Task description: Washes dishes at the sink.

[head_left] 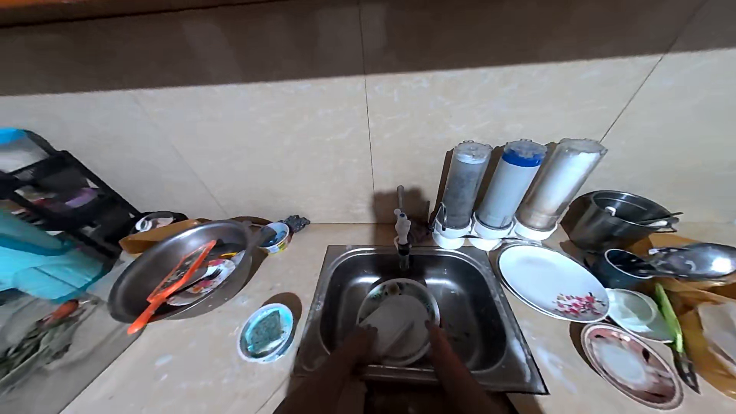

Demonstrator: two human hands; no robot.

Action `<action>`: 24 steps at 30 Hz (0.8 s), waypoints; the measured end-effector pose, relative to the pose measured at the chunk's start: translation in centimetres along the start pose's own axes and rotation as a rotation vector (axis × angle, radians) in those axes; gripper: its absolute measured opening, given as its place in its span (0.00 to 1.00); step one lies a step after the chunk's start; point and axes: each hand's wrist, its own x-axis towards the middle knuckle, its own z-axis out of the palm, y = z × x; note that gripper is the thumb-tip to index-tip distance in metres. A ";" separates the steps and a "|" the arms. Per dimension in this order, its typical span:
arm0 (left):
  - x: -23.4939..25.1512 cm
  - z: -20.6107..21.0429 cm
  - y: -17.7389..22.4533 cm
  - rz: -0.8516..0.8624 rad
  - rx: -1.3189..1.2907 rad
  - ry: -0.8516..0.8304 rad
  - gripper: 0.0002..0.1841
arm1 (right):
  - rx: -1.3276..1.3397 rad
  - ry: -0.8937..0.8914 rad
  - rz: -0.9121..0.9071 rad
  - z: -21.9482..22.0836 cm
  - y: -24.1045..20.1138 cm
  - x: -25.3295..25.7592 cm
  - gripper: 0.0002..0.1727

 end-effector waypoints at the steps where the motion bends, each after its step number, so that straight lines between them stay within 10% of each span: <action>1: -0.3 0.0 -0.3 -0.026 0.004 0.008 0.47 | 0.005 -0.001 0.007 0.1 0.0 0.0 0.32; 7: -1.9 -0.4 -0.1 -0.067 0.004 0.033 0.29 | -0.096 0.012 0.056 -0.3 -0.5 -1.1 0.30; 13: -0.6 0.6 -1.9 -0.100 -0.156 0.142 0.50 | -0.073 -0.105 0.117 0.0 0.2 -1.4 0.31; 24: -2.9 -3.7 -4.2 0.102 -0.144 0.381 0.24 | -0.606 0.184 -0.227 1.4 0.8 -2.8 0.44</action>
